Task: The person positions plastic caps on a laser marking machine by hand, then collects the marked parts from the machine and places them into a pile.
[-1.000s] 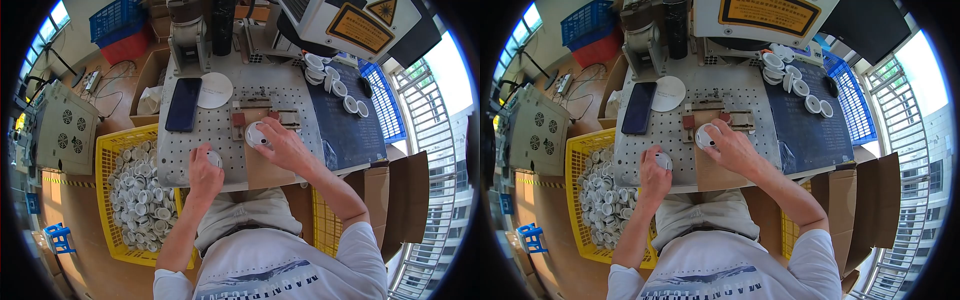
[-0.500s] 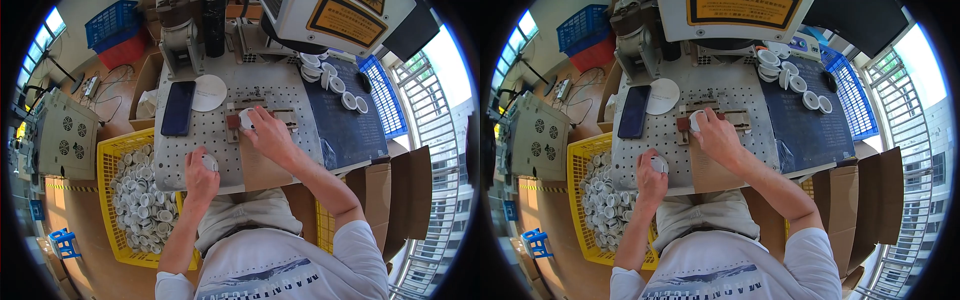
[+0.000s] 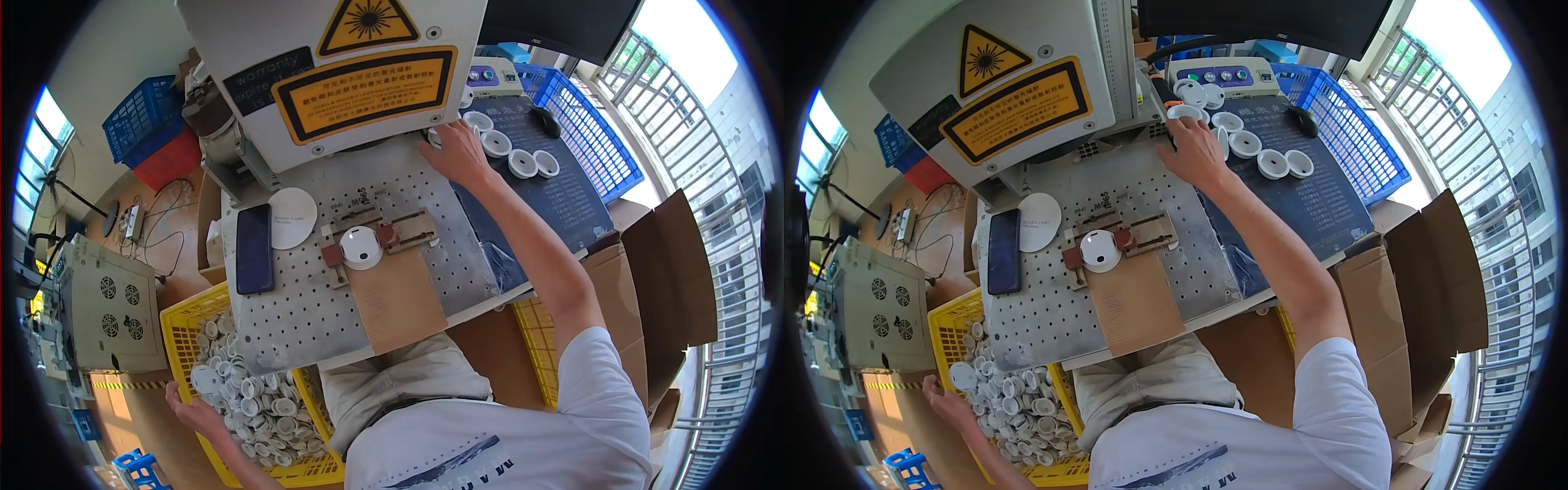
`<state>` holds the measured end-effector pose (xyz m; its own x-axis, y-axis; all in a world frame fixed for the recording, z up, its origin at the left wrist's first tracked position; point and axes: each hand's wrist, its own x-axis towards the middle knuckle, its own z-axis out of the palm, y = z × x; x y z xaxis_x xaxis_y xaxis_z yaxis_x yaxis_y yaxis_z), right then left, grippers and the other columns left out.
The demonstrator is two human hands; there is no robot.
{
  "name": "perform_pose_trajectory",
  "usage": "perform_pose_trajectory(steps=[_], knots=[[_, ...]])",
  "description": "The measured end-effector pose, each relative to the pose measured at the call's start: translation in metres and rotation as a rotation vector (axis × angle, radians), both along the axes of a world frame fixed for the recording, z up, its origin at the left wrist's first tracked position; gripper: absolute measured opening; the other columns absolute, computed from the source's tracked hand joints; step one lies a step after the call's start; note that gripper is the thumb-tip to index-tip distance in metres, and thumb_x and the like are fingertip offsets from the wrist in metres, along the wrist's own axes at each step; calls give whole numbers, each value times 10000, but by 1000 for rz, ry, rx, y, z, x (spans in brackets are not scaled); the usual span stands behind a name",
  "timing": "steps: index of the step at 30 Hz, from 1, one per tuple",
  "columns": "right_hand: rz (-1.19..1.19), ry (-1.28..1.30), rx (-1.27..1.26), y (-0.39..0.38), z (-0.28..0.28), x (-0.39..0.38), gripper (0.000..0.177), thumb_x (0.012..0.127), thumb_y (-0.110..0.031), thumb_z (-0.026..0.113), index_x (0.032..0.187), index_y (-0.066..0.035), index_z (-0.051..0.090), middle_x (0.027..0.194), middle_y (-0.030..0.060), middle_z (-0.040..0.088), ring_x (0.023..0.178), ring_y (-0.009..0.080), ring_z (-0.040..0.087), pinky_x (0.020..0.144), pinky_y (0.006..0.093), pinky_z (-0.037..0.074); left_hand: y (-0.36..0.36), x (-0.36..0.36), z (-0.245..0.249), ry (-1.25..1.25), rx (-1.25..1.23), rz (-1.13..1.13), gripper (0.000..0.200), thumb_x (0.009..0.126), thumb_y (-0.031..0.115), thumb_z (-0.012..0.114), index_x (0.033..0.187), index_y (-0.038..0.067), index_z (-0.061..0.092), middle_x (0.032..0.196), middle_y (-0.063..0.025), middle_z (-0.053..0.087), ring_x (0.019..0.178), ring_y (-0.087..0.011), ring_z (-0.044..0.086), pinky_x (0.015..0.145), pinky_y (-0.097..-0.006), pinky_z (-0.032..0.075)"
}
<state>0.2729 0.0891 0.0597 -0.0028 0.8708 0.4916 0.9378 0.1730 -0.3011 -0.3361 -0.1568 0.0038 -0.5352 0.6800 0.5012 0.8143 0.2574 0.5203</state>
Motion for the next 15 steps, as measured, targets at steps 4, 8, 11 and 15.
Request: perform_pose_trajectory(steps=[4,8,11,15], knots=[[-163,-30,-115,80,-3,48,691,779,-464,725,1356,-121,563,1410,216,474,1272,439,468,1047,533,401,-16,20,8,-84,-153,-18,465,649,-154,387,1081,-99,553,1096,-219,578,1112,-388,552,1062,-440,361],[-288,69,-274,135,10,75,722,818,-593,639,1420,-215,514,1506,209,365,1371,456,357,1089,604,322,-26,58,-14,-51,-198,-109,465,626,-131,408,1063,-75,557,1038,-197,574,1060,-385,550,1022,-443,380],[-265,21,-357,157,16,84,702,840,-642,580,1420,-253,514,1515,211,346,1389,460,331,1101,632,289,-25,101,-11,-10,-168,-138,428,614,-99,402,1008,-64,565,977,-191,579,1005,-379,554,979,-441,406],[-281,32,-424,163,6,89,610,902,-617,496,1398,-266,538,1539,176,330,1420,421,300,1090,671,269,-9,107,-13,-13,-172,-255,380,605,-51,393,940,-58,573,907,-185,573,926,-365,556,924,-438,428]])
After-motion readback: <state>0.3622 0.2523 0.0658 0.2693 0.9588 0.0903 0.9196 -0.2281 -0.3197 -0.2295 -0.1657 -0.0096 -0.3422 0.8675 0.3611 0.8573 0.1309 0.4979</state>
